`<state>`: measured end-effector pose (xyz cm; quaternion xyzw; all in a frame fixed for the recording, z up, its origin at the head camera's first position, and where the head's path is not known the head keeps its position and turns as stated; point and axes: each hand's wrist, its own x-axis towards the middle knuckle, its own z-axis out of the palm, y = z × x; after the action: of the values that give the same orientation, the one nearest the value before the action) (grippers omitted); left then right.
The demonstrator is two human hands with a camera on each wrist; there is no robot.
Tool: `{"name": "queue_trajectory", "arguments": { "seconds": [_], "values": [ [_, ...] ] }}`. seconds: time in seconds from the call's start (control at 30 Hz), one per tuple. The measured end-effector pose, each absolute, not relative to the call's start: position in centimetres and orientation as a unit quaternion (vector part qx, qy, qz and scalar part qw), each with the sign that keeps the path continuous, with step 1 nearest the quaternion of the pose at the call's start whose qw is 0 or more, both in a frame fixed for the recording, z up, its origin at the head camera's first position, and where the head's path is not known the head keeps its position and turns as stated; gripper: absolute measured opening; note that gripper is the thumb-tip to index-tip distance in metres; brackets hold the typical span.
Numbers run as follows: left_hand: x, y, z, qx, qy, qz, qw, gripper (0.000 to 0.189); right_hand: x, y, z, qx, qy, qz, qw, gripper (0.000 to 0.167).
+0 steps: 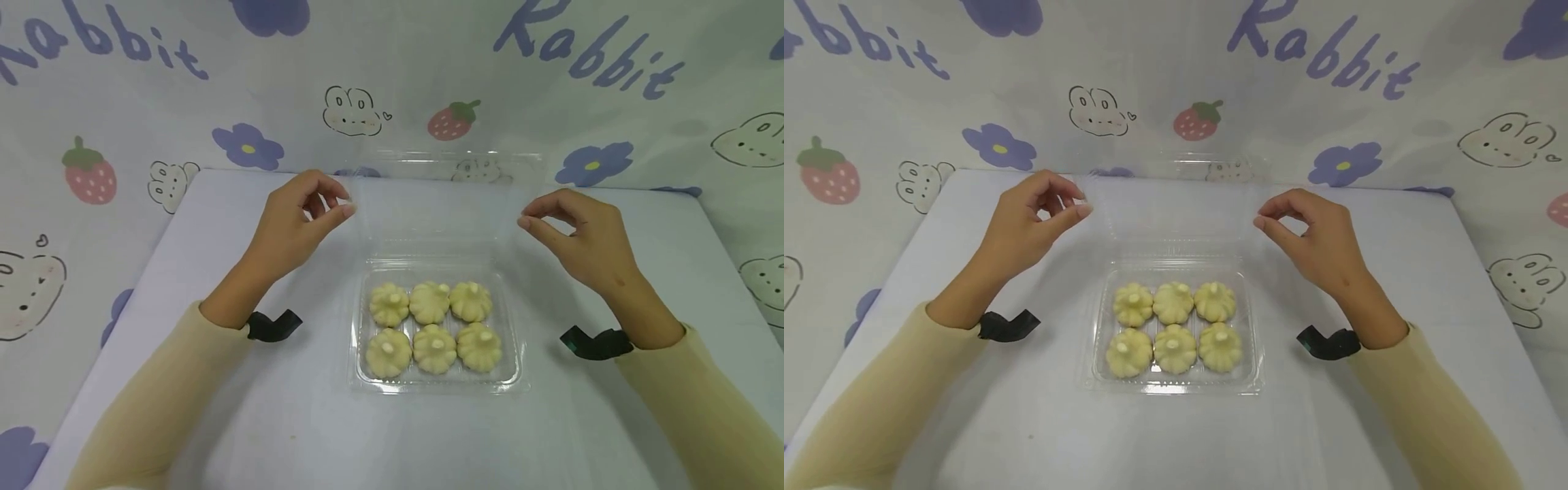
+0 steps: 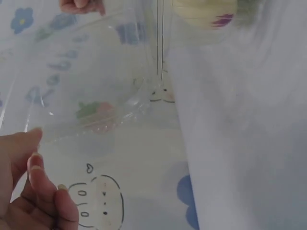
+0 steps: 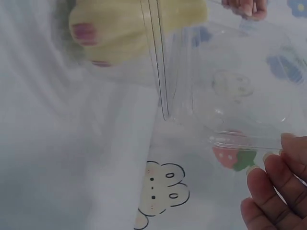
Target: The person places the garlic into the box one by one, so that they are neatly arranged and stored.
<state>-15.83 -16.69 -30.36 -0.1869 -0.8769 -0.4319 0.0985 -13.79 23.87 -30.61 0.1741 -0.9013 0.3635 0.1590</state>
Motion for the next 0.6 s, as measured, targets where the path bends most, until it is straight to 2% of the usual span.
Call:
{"name": "queue_trajectory", "arguments": {
  "seconds": [0.17, 0.3, 0.33, 0.37, 0.43, 0.47, 0.57, 0.6],
  "values": [
    [-14.1, -17.0, -30.2, -0.237, -0.867, -0.417, 0.135, 0.014, -12.3, 24.2, -30.4, 0.237, -0.890, 0.331, 0.207, 0.020],
    [-12.6, -16.9, -30.1, -0.274, -0.861, -0.402, 0.150, 0.015, -11.1, 24.8, -30.5, 0.268, -0.883, 0.314, 0.223, 0.027],
    [-12.2, -16.9, -30.1, -0.281, -0.861, -0.397, 0.151, 0.016, -10.8, 24.9, -30.6, 0.274, -0.881, 0.313, 0.224, 0.028],
    [-11.7, -16.9, -30.1, -0.288, -0.860, -0.393, 0.150, 0.016, -10.5, 25.1, -30.7, 0.278, -0.882, 0.311, 0.221, 0.022],
    [-10.8, -17.0, -30.2, -0.298, -0.863, -0.383, 0.144, 0.017, -9.8, 25.2, -30.9, 0.283, -0.880, 0.314, 0.218, 0.023],
    [-10.2, -17.0, -30.3, -0.302, -0.864, -0.378, 0.141, 0.017, -9.5, 25.3, -31.1, 0.287, -0.879, 0.316, 0.213, 0.018],
    [-8.7, -17.3, -30.5, -0.312, -0.866, -0.369, 0.127, 0.019, -8.4, 25.5, -31.5, 0.283, -0.884, 0.318, 0.193, 0.017],
    [-8.3, -17.4, -30.6, -0.314, -0.867, -0.365, 0.124, 0.021, -8.0, 25.5, -31.6, 0.280, -0.886, 0.318, 0.189, 0.022]
  ]
}}
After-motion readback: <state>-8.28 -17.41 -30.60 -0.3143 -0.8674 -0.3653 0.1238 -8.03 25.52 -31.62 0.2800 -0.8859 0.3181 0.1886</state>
